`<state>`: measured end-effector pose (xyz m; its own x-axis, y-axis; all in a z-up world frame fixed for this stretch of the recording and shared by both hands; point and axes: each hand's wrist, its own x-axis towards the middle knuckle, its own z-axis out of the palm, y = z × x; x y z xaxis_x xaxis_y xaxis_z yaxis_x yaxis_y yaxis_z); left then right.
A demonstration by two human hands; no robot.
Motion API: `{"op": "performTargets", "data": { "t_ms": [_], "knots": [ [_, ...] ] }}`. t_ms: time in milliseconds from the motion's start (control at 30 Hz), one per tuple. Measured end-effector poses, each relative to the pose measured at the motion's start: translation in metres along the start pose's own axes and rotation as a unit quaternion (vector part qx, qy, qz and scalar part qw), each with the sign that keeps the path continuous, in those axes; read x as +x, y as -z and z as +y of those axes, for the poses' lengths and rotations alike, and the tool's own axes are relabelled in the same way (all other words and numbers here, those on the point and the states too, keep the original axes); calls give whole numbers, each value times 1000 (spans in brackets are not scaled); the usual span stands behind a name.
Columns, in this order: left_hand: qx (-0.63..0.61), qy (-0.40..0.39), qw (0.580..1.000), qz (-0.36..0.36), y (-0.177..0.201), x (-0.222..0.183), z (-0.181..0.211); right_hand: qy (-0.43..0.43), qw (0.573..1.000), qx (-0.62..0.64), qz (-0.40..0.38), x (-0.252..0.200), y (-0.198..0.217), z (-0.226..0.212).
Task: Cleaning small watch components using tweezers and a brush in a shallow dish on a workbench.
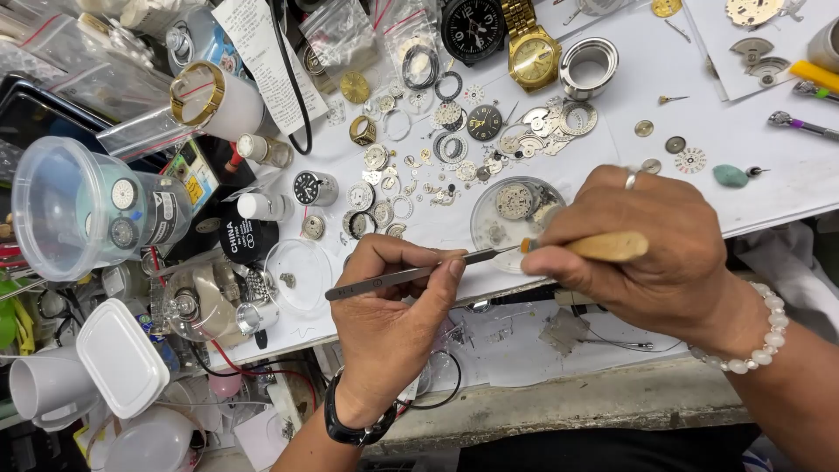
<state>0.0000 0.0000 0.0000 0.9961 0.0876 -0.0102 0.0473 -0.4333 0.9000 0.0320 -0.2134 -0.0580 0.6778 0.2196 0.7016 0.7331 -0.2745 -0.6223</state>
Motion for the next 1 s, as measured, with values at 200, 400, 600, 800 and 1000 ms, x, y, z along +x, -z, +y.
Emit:
{"op": "performTargets", "data": {
  "t_ms": [200,400,600,800,1000],
  "knots": [
    [13,-61,998,-6,3,-4,0,-47,999,5,21,-8,2,5],
    [82,-164,983,18,25,-7,6,-83,995,26,52,-3,3,-5],
    [154,-282,946,-31,34,1,13,-144,989,28,12,-3,5,-9],
    [155,-303,939,-38,36,4,14,-156,987,30,-34,5,7,-14],
    [139,-310,939,-53,39,5,14,-123,991,-2,-47,8,5,-14]
  ]
}}
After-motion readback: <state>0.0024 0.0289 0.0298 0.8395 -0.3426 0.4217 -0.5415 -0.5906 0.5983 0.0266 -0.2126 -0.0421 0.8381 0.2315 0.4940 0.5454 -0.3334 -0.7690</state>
